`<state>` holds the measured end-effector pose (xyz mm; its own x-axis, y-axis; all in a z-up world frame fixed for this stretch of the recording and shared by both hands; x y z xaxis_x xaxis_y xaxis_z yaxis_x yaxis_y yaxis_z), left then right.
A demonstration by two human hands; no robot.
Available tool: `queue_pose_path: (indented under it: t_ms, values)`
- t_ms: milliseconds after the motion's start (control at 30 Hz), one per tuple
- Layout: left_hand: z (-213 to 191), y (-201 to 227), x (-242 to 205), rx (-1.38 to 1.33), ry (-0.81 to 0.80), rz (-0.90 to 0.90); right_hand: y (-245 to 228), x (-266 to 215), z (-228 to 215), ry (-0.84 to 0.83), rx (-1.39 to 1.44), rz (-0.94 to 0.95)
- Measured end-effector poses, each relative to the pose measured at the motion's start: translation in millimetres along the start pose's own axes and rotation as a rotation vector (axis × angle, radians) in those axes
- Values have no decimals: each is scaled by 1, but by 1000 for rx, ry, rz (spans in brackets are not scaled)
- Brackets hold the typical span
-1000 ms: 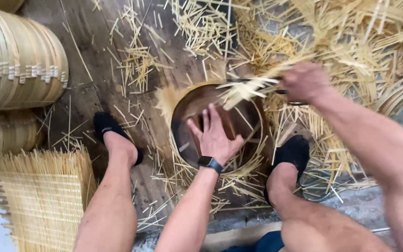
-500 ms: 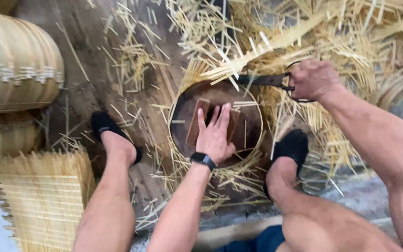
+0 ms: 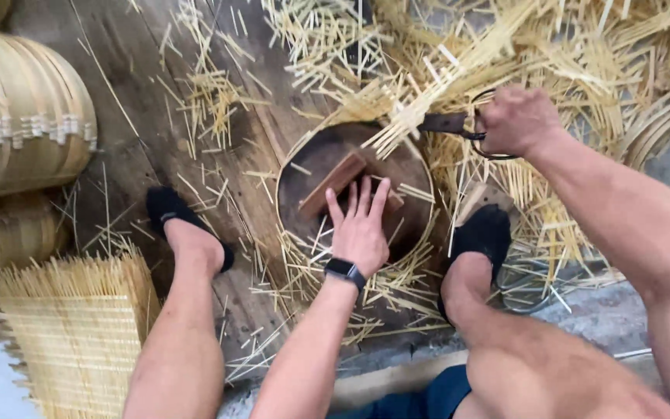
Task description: Assembling and trimming the woven bottom of a bamboo steamer by fitting a ring and cutting away excess strips.
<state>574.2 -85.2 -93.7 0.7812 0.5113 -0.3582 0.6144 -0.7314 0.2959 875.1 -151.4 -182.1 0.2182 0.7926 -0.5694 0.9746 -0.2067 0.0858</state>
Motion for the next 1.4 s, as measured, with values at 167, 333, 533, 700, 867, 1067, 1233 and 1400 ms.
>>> queue_pose_path:
  t_ms: [167, 333, 533, 700, 867, 1067, 1233, 1400]
  values:
    - [-14, 1, 7, -74, -19, -15, -47, 9, -60, 542, -147, -16]
    - [-24, -1, 6, -65, -148, -11, -32, 19, -40, 621, -77, -57]
    - [1, -14, 6, -37, -79, 197, -11, 4, -19, 626, -14, -76]
    - [-7, -5, -1, -64, -71, 229, -47, 16, -30, 707, -179, -41]
    - [-17, -8, -7, -11, -177, 272, -13, 13, -28, 302, 14, -17]
    - [-3, -22, -11, 98, -245, 379, -52, 5, -89, 389, -176, -70]
    - [-5, -33, -21, 199, -214, 535, -60, 24, -75, 136, -124, -93]
    - [-3, -39, -22, 256, -287, 607, -27, 26, -52, -166, -53, -52]
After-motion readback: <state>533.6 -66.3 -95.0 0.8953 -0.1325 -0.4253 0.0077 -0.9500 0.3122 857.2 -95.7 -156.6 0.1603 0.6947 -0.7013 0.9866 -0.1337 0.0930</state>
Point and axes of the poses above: each hand's wrist, its own x-axis towards the middle knuckle, its own z-axis out of the palm, y = z × x, the point moved 5 cm from there along x, towards the middle knuckle, and after that the axes turned 3 degrees about -x, right-handed, at the moved point
